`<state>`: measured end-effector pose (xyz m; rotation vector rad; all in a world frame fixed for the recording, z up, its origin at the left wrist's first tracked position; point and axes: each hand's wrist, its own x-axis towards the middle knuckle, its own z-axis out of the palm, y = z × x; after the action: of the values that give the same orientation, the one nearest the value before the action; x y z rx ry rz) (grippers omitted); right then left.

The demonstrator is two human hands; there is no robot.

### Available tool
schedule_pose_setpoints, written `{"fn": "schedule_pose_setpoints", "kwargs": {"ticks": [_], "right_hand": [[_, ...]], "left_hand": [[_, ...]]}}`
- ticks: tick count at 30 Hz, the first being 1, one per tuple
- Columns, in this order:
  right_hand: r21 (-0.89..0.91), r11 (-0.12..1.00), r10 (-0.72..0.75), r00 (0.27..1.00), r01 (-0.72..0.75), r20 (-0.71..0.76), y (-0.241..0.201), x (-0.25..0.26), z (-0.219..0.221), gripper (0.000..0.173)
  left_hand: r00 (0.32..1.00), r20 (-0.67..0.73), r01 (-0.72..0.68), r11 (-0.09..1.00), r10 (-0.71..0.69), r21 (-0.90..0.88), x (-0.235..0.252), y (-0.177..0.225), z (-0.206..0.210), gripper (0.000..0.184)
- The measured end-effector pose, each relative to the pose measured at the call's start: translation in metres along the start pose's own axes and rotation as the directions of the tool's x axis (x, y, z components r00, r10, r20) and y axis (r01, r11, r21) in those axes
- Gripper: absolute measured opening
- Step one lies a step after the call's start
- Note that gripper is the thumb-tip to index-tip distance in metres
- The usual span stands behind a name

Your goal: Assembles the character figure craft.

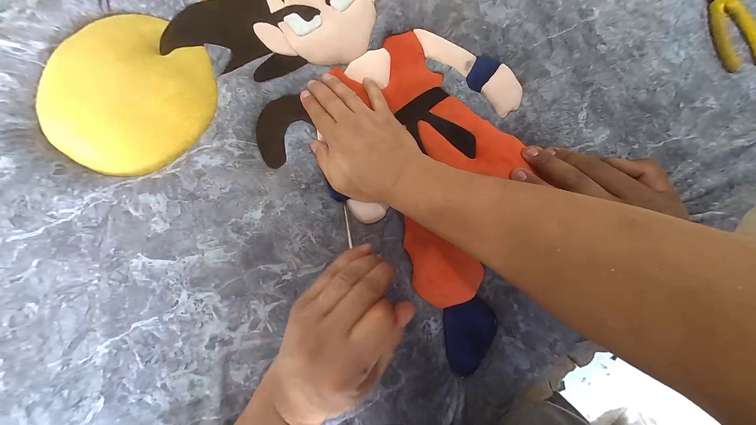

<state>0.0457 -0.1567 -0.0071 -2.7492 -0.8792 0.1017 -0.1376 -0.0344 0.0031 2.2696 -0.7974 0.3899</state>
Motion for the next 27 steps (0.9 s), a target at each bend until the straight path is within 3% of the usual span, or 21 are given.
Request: {"fn": "schedule_pose_setpoints", "kwargs": {"ticks": [4,9,17,27], "right_hand": [[-0.015,1.0,-0.001,0.998,0.002,0.066,0.002,0.013,0.006,0.065],[-0.011,1.0,0.008,0.998,-0.007,0.057,0.002,0.011,0.006,0.063],[-0.026,1.0,0.007,1.0,-0.006,0.026,0.0,0.013,0.009,0.061],[-0.022,0.999,0.029,1.0,-0.029,0.008,-0.001,0.014,0.011,0.06]], "left_hand": [[0.981,-0.085,0.165,0.98,-0.174,-0.107,0.004,0.003,-0.01,0.028],[0.891,-0.26,0.31,0.918,-0.371,-0.247,0.042,-0.014,-0.035,0.029],[0.843,-0.184,0.353,0.778,-0.506,-0.52,0.053,-0.072,-0.056,0.029],[0.801,-0.051,0.443,0.648,-0.597,-0.619,0.081,-0.097,-0.066,0.03]]}}
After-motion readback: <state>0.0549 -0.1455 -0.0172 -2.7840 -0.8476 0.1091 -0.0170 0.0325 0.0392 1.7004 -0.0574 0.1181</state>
